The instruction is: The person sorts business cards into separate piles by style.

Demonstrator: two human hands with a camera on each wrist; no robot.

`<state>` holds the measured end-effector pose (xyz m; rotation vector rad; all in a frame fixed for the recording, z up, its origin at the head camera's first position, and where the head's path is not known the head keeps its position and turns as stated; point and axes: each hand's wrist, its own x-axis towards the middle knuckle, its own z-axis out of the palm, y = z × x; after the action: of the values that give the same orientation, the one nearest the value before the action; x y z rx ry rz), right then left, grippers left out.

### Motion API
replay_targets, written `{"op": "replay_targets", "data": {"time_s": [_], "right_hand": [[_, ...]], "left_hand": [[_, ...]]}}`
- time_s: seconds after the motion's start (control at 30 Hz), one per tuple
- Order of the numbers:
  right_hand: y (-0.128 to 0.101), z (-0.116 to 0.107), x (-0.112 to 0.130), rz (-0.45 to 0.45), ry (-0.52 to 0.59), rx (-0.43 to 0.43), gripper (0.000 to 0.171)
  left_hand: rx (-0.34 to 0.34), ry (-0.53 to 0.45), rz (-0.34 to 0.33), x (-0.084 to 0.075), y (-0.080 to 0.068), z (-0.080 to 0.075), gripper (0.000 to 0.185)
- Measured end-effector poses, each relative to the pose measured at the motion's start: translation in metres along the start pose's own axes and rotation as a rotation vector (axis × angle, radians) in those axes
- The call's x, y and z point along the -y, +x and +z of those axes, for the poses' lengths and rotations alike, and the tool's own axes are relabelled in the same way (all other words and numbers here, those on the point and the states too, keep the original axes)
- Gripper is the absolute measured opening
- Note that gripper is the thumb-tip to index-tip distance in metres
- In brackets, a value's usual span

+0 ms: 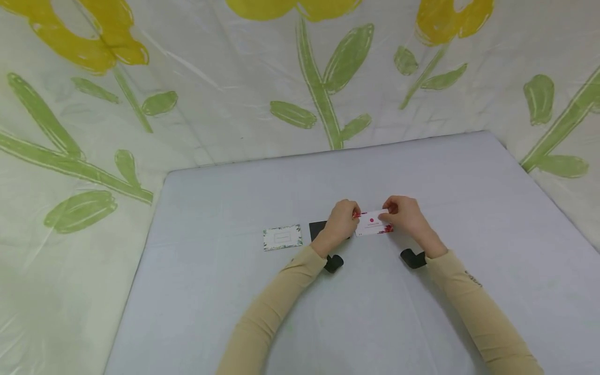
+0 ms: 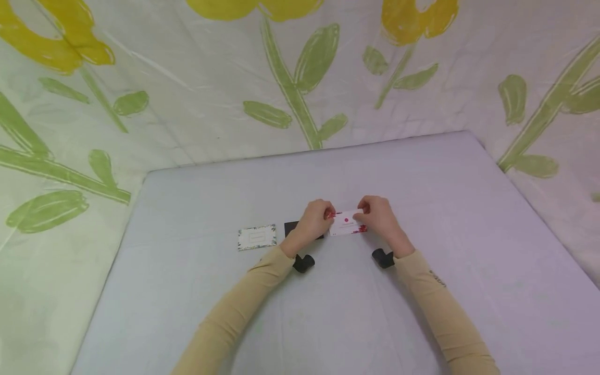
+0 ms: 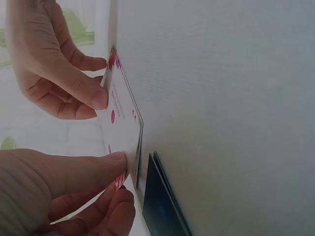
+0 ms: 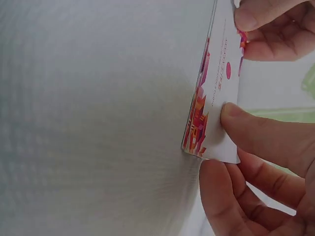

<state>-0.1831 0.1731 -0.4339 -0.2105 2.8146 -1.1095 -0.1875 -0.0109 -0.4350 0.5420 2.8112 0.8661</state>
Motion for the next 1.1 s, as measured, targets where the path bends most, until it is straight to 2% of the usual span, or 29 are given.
{"op": "replay_targets", "data": {"time_s": [0.23,0.43,0.6,0.77,0.97,1.1], "right_hand": [[0.001,0.003,0.0,-0.031,-0.046,0.02,0.017],[0.001,0.005,-0.001,-0.051,-0.071,0.05,0.017],[0.003,0.006,0.001,-0.08,-0.111,0.068,0.009],[0.006,0.006,0.005,-0.089,-0.186,0.094,0.011],[0.005,0.002,0.009,-0.123,-0.227,0.098,0.018],[0.0,-0.003,0.006,-0.162,-0.17,0.002,0.017]], "left_hand": [[-0.013,0.102,0.035,0.002,0.001,0.005,0.011],[-0.01,0.125,0.04,0.001,-0.001,0.005,0.01],[0.006,0.145,0.044,0.0,0.0,0.005,0.009],[-0.003,0.155,0.043,0.002,0.001,0.004,0.01],[-0.049,0.158,0.095,0.006,-0.005,0.0,0.015],[-0.151,0.104,0.161,0.02,-0.019,-0.015,0.019]]}}
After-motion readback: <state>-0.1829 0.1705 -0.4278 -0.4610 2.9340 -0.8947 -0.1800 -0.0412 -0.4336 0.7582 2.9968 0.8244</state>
